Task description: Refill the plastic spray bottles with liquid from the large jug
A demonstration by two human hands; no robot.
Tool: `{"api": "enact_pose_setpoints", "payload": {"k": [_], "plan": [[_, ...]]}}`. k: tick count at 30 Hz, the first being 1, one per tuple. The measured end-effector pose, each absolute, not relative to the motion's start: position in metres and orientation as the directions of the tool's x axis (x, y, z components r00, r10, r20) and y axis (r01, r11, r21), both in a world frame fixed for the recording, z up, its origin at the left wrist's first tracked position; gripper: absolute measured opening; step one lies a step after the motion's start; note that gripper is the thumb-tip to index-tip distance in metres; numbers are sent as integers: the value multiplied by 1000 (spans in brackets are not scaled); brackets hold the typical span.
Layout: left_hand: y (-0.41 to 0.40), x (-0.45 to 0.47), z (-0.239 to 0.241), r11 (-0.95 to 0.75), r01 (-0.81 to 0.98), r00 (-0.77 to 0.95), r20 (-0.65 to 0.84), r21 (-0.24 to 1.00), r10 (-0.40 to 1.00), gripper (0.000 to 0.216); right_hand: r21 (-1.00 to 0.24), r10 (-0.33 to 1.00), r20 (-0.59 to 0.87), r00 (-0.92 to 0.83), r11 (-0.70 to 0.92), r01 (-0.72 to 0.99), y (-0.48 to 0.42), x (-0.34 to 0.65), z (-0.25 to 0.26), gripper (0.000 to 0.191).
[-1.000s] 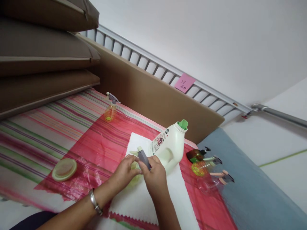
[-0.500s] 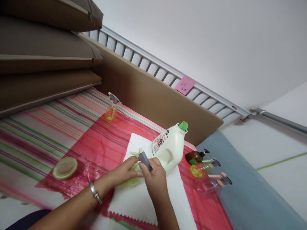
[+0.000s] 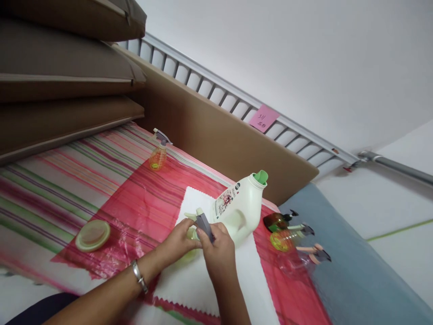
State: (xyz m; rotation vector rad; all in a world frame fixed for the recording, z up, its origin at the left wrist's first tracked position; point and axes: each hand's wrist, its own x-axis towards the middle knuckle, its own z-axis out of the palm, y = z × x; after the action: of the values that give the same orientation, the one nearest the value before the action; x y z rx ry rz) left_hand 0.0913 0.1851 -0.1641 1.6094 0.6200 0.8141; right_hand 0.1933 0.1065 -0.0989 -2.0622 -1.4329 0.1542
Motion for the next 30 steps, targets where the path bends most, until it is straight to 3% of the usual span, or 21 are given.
{"api": "enact_pose_setpoints", "payload": {"k": [3, 5, 8, 11, 15, 19, 21, 24, 26, 30], "plan": [[189, 88, -163, -245, -75, 733, 220, 967, 644, 20, -547, 879, 237, 413, -230, 805, 105, 193, -99, 29], [188, 86, -160, -303, -71, 781, 242, 950, 576, 21, -549, 876, 237, 420, -236, 802, 104, 193, -100, 29], [183, 87, -158, -282, 15, 697, 193, 959, 691, 41, -555, 872, 238, 427, -239, 797, 104, 193, -101, 29], [182, 90, -159, -245, 23, 622, 177, 969, 762, 32, -561, 872, 238, 428, -236, 794, 103, 193, -102, 29], [188, 89, -159, -300, -91, 781, 255, 950, 570, 20, -567, 872, 226, 434, -245, 787, 102, 194, -102, 29], [184, 93, -160, -298, 22, 645, 214, 954, 733, 42, -579, 872, 220, 438, -244, 778, 102, 195, -103, 30], [183, 95, -161, -248, 13, 596, 192, 969, 779, 38, -582, 870, 213, 445, -253, 773, 102, 195, -103, 30], [187, 93, -160, -171, -136, 766, 213, 976, 606, 21, -583, 871, 195, 451, -267, 767, 101, 196, -104, 30], [190, 92, -161, -170, -154, 823, 221, 973, 522, 21, -587, 872, 188, 452, -269, 763, 101, 196, -104, 29], [189, 95, -165, -178, -46, 677, 161, 983, 718, 47, -589, 865, 196, 463, -274, 761, 101, 196, -104, 29]]}}
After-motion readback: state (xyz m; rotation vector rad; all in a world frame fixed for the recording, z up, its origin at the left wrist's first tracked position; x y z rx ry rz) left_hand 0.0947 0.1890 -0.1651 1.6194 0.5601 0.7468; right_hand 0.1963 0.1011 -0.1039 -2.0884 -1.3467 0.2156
